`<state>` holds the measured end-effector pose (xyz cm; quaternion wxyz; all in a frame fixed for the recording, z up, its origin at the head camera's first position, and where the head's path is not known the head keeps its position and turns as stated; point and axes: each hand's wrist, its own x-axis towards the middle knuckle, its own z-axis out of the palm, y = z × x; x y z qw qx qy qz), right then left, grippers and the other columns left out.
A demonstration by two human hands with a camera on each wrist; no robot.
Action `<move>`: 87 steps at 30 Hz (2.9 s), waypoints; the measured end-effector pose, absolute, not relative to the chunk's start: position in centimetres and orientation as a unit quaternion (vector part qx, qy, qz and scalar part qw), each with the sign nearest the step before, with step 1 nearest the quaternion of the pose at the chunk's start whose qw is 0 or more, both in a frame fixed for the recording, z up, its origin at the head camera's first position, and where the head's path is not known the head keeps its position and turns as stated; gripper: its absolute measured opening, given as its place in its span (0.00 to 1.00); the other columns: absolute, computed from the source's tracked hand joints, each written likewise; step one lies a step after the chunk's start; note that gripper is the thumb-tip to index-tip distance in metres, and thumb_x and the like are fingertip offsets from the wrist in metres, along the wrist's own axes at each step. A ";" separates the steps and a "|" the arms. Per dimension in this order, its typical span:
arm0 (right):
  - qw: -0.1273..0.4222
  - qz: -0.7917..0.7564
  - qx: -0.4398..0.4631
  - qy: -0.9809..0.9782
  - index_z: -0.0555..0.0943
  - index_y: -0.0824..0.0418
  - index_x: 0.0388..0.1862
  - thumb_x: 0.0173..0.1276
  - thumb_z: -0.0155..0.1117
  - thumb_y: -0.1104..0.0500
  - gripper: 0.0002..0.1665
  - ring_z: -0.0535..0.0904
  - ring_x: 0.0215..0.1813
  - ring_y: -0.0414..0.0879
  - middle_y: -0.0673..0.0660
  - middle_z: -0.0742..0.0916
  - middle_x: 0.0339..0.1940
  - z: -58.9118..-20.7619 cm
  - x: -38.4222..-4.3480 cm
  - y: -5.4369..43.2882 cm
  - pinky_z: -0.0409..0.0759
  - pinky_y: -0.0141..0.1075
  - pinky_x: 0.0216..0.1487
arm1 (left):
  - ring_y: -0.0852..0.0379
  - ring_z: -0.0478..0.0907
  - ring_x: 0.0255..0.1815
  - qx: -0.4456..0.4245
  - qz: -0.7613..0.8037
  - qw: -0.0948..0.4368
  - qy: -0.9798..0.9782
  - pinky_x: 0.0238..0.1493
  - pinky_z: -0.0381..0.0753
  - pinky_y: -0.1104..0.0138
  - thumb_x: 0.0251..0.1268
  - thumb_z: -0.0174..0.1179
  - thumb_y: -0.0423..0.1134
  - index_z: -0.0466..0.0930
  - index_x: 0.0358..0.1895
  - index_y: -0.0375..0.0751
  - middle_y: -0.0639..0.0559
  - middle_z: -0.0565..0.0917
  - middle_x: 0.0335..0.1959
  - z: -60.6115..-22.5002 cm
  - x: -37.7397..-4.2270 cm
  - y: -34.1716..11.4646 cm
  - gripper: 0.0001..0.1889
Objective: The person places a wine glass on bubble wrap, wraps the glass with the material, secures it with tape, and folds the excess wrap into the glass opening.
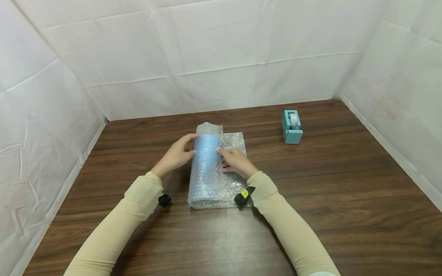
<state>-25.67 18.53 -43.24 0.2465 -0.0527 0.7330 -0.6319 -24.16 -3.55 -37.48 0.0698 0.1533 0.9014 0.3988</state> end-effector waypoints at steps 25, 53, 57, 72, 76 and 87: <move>0.230 -0.628 -0.024 0.744 0.56 0.71 0.73 0.77 0.45 0.46 0.38 0.75 0.55 0.56 0.73 0.67 0.65 -43.3 -25.3 19.5 0.80 0.41 0.55 | 0.40 0.63 0.70 0.127 0.421 0.102 0.892 0.66 0.68 0.49 0.74 0.51 0.42 0.56 0.74 0.44 0.38 0.61 0.72 -37.9 -24.3 -3.3 0.28; 0.186 -0.622 -0.010 0.761 0.70 0.68 0.55 0.77 0.49 0.53 0.20 0.78 0.40 0.45 0.61 0.76 0.45 -42.9 -25.5 20.2 0.83 0.38 0.47 | 0.42 0.66 0.65 0.084 0.445 0.117 0.884 0.63 0.69 0.50 0.70 0.54 0.53 0.61 0.60 0.38 0.38 0.64 0.65 -38.2 -24.6 -2.6 0.26; 0.191 -0.623 -0.008 0.759 0.73 0.69 0.52 0.78 0.48 0.53 0.19 0.79 0.39 0.44 0.59 0.77 0.42 -43.0 -25.7 20.2 0.83 0.37 0.46 | 0.43 0.67 0.63 0.096 0.439 0.112 0.886 0.61 0.70 0.51 0.70 0.54 0.52 0.63 0.56 0.38 0.38 0.64 0.63 -38.3 -24.6 -2.5 0.24; 0.195 -0.614 0.006 0.765 0.76 0.70 0.45 0.78 0.47 0.54 0.19 0.80 0.37 0.44 0.59 0.79 0.40 -43.0 -25.8 20.2 0.83 0.37 0.45 | 0.45 0.67 0.60 0.114 0.430 0.092 0.891 0.59 0.70 0.53 0.73 0.50 0.51 0.65 0.55 0.38 0.39 0.66 0.60 -38.3 -24.6 -2.1 0.20; 0.203 -0.620 0.013 0.758 0.74 0.72 0.52 0.79 0.42 0.53 0.23 0.80 0.38 0.45 0.61 0.78 0.44 -42.9 -25.8 20.2 0.83 0.38 0.47 | 0.44 0.66 0.64 0.111 0.429 0.089 0.892 0.63 0.69 0.51 0.76 0.45 0.49 0.67 0.57 0.39 0.39 0.67 0.62 -38.2 -24.6 -2.1 0.18; 0.220 -0.610 0.000 0.761 0.72 0.74 0.57 0.78 0.43 0.47 0.30 0.79 0.44 0.47 0.63 0.77 0.49 -42.5 -25.7 20.5 0.83 0.38 0.48 | 0.42 0.66 0.66 0.130 0.423 0.081 0.893 0.63 0.69 0.50 0.73 0.50 0.43 0.68 0.59 0.40 0.40 0.67 0.64 -38.4 -24.7 -2.3 0.17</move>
